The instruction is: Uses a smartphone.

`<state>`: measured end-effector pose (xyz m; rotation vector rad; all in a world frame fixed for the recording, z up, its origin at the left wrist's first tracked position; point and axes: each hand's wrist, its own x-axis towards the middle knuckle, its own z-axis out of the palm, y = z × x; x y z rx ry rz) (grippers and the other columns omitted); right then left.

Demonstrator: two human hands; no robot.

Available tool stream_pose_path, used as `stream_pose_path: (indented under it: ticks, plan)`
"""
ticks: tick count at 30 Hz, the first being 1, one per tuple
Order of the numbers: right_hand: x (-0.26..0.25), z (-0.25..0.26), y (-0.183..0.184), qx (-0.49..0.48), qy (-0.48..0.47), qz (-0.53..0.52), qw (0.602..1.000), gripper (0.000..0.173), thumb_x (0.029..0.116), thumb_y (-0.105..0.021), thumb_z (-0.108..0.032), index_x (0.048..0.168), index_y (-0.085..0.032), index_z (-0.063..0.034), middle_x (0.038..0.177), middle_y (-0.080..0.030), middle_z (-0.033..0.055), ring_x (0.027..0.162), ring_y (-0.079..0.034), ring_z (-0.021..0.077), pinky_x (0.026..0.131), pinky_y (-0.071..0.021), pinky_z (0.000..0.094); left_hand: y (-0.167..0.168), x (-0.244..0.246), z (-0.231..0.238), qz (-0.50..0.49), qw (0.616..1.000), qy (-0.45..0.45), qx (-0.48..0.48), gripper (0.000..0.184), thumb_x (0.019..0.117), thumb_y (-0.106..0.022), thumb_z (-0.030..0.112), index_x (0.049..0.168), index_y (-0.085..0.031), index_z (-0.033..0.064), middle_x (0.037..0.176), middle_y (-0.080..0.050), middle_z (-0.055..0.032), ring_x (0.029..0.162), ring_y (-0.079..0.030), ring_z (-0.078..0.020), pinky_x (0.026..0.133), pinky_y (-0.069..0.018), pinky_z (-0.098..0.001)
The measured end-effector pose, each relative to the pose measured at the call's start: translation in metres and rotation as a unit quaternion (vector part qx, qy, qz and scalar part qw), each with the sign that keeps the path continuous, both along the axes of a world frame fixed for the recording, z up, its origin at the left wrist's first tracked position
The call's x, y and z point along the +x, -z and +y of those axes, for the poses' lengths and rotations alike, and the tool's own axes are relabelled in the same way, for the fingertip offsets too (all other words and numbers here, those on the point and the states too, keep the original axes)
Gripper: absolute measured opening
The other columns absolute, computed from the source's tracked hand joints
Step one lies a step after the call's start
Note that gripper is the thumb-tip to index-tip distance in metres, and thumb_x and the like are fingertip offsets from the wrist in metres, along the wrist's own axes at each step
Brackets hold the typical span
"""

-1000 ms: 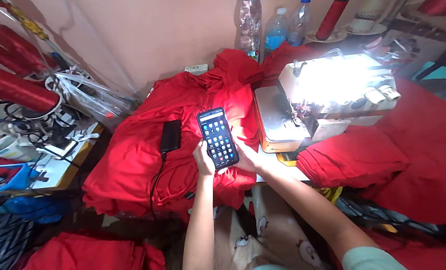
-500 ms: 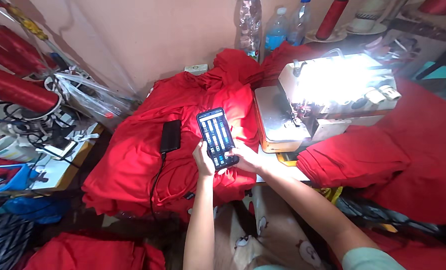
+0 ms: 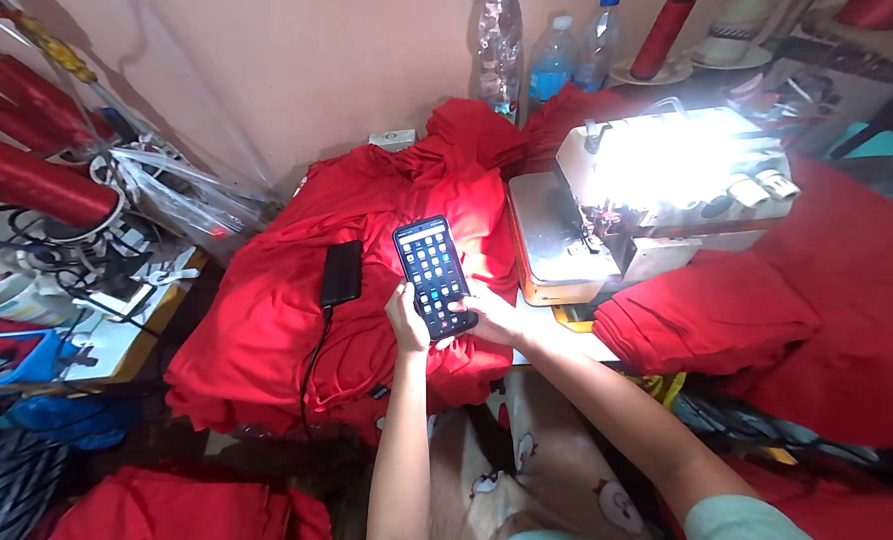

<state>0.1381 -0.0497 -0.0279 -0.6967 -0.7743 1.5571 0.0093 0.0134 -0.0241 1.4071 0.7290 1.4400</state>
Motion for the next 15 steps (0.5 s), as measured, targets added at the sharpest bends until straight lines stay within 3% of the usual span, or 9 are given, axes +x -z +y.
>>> stream_pose_path:
  ticks: [5, 10, 15]
  plan:
    - [0.001, 0.001, 0.001, -0.001, 0.003, -0.002, 1.0, 0.028, 0.1005, -0.042, -0.003, 0.127, -0.045, -0.0088, 0.105, -0.07, 0.0069, 0.092, -0.072, 0.0199, 0.078, -0.062, 0.0378, 0.0, 0.001, 0.001, 0.003, 1.0, -0.006, 0.008, 0.039, 0.0984, -0.027, 0.01, 0.091, -0.065, 0.0049, 0.077, -0.068, 0.0074, 0.079, -0.068, 0.0012, 0.078, -0.0582, -0.0226]
    - [0.0, 0.0, -0.006, -0.028, 0.009, 0.01, 1.0, 0.022, 0.1078, -0.036, -0.013, 0.128, -0.046, -0.0116, 0.105, -0.069, 0.0052, 0.093, -0.071, 0.0174, 0.079, -0.0609, 0.0357, -0.002, 0.004, 0.003, -0.011, 1.0, 0.002, 0.0, 0.039, 0.0988, -0.028, 0.009, 0.089, -0.065, 0.0052, 0.077, -0.07, 0.0069, 0.077, -0.069, 0.0003, 0.077, -0.0594, -0.0226]
    - [0.0, -0.001, -0.001, 0.004, 0.018, -0.026, 1.0, 0.039, 0.0921, -0.046, 0.006, 0.128, -0.044, -0.009, 0.103, -0.069, 0.0035, 0.089, -0.071, 0.0163, 0.076, -0.0612, 0.0354, -0.01, 0.005, 0.0, -0.012, 0.999, -0.008, -0.035, 0.037, 0.0992, -0.029, 0.007, 0.086, -0.063, 0.0058, 0.075, -0.068, 0.008, 0.075, -0.068, 0.0015, 0.075, -0.0584, -0.0209]
